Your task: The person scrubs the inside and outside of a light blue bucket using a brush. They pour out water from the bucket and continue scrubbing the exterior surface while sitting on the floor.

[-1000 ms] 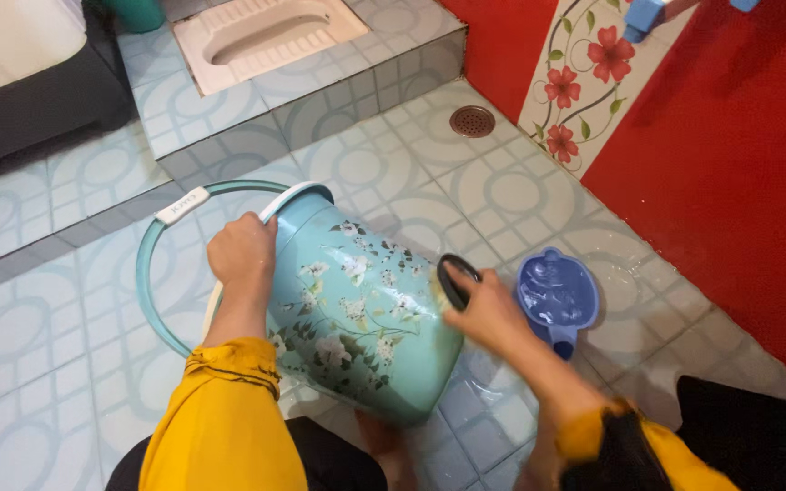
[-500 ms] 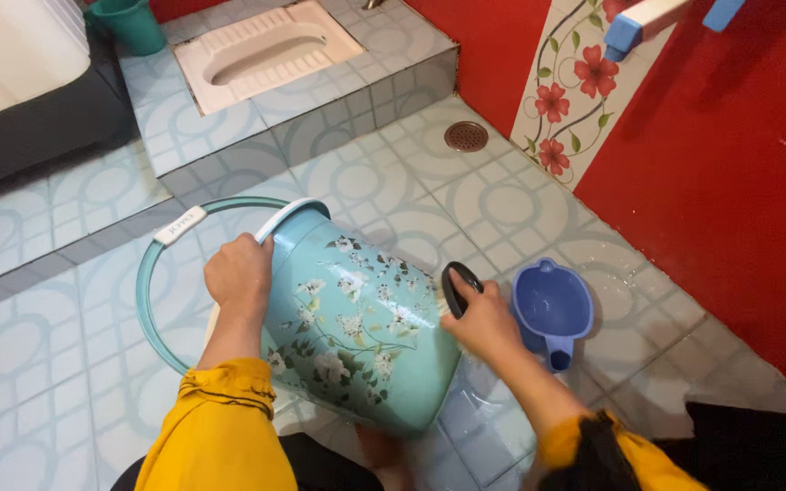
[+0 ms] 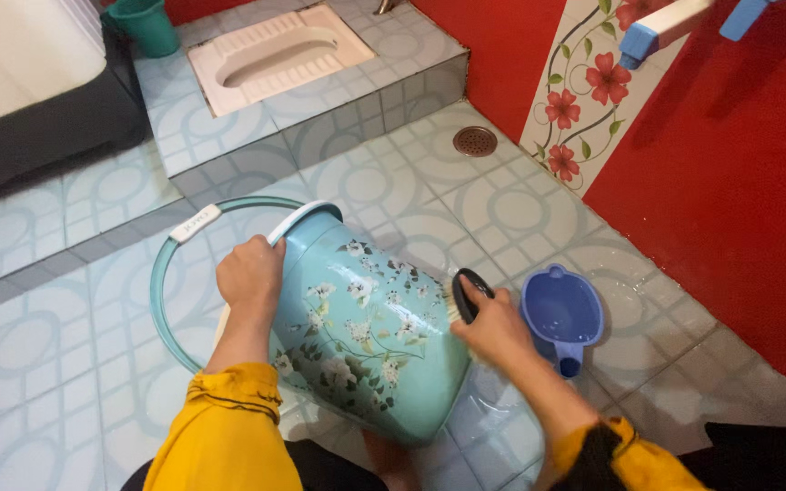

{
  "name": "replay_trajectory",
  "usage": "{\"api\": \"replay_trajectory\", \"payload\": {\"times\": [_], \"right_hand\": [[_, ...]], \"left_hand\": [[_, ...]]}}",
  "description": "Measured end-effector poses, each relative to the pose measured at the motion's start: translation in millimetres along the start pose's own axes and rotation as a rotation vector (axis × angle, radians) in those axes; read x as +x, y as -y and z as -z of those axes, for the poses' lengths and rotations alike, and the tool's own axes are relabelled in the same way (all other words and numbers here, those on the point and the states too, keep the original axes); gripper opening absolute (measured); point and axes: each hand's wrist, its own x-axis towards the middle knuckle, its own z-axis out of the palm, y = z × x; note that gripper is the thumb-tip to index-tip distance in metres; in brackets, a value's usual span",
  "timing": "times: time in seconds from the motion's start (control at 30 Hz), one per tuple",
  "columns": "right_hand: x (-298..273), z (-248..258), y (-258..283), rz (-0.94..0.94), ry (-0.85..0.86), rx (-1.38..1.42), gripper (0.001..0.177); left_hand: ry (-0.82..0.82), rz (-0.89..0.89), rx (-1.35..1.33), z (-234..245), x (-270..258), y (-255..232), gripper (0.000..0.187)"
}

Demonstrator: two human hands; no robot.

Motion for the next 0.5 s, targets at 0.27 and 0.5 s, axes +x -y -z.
{"api": "replay_trajectory", "payload": {"times": [0.27,0.5], "right_hand": [[-88,-37,-10,0.502,-0.145,-0.241,0.093],[-12,-7,-41,0.164,-0.120,0.081,0.084]], "left_hand": [[0.004,0.006,0.018,1,5,-7,0.046],[-0.011,0.027,0.039,0,3,-2,0.048]]}}
